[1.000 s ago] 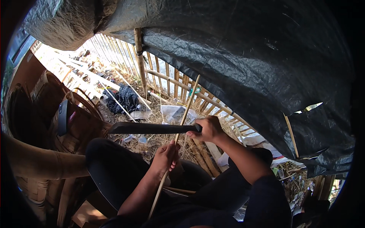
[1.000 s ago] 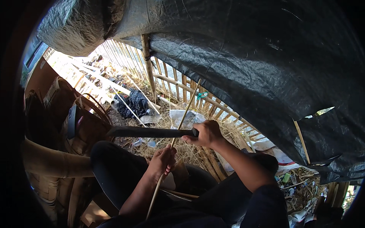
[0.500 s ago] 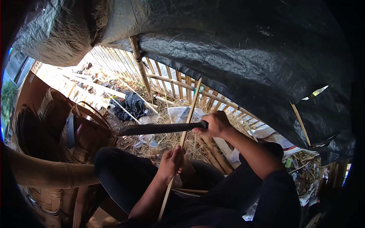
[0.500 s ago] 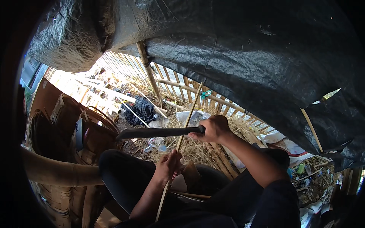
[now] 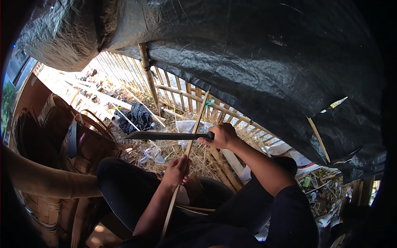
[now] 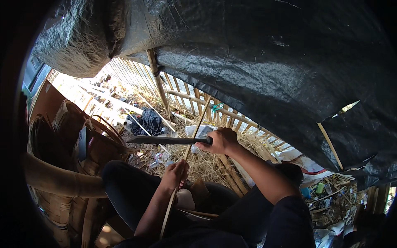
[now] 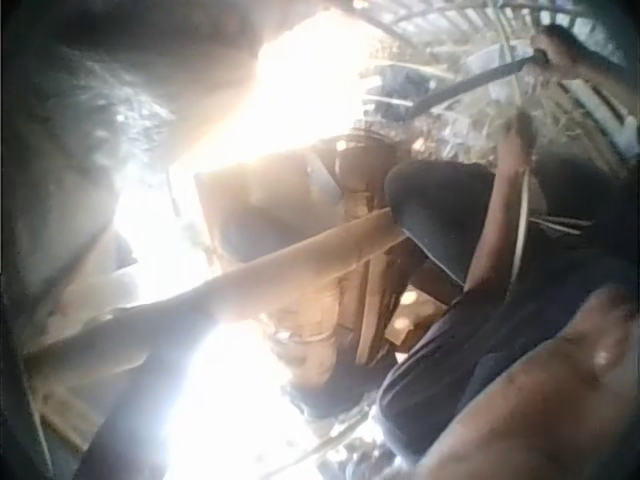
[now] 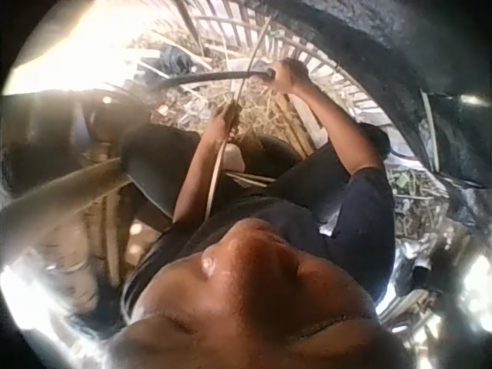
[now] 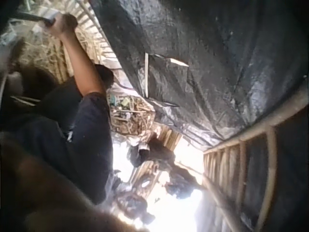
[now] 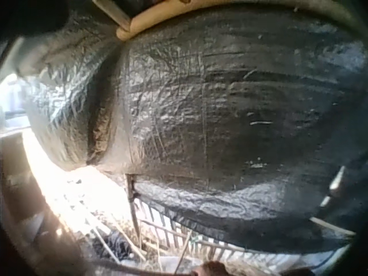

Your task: The person shaves a thin strip of wood using a large knife while holding the piece against their lap.

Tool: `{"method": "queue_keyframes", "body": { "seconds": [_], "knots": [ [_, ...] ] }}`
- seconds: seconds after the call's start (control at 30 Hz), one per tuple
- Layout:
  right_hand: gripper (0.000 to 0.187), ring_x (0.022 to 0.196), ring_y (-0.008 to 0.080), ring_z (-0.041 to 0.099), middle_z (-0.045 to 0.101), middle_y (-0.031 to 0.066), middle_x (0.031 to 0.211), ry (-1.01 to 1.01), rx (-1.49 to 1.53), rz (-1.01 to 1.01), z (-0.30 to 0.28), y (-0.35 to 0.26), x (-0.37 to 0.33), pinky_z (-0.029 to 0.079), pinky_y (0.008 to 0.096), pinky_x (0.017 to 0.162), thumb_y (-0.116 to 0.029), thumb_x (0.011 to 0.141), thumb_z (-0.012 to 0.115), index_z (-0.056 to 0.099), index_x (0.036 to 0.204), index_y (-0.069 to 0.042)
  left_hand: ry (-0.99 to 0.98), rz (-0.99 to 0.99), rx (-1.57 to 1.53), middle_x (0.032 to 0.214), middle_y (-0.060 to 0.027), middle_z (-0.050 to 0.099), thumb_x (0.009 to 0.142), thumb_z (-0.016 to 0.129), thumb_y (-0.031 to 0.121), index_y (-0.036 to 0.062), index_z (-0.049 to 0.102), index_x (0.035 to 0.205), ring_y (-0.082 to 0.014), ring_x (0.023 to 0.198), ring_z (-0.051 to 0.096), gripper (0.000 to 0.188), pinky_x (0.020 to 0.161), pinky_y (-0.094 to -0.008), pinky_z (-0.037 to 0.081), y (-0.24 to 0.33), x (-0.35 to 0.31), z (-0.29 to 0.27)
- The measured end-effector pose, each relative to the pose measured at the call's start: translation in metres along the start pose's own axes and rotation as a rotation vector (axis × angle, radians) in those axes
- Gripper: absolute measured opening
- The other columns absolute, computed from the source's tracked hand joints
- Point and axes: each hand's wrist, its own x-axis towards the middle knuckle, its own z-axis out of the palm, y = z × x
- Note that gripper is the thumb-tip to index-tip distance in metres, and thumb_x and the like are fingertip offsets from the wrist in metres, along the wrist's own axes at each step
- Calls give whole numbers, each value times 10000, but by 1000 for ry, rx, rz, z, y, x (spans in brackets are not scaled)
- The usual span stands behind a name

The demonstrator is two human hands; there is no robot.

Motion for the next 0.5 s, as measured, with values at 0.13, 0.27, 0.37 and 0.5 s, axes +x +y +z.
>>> {"method": "queue_keyframes", "body": {
  "seconds": [0.13,0.27,0.37,0.5],
  "knots": [
    [691,518,331,618,543,135,483,119,-1,-105,-4,2,-5,504,415,544,-732,733,605,606,563,-63,-79,-37,29,499,-33,496,1026,366,422,15,588,817,-133,393,498,508,387,-241,413,5,8,-4],
    [697,531,323,614,533,133,482,101,41,-95,-13,-12,-12,490,410,547,-722,763,587,609,570,-53,-26,-112,-227,519,-35,504,1026,328,435,24,604,824,-128,410,484,535,401,-248,400,-4,21,-5],
    [696,526,323,610,528,134,480,124,126,-106,-16,-12,-20,482,407,541,-709,778,586,604,567,-46,-148,-132,-183,536,-35,502,1027,305,430,39,616,864,-125,417,455,525,402,-253,369,-5,23,-8],
    [695,516,322,601,512,137,472,154,166,-130,-14,-18,-28,468,409,526,-696,790,588,590,558,-40,-282,-92,-326,523,-15,454,1022,332,405,79,587,902,-120,411,421,431,387,-252,324,10,14,4]
  ]
}}
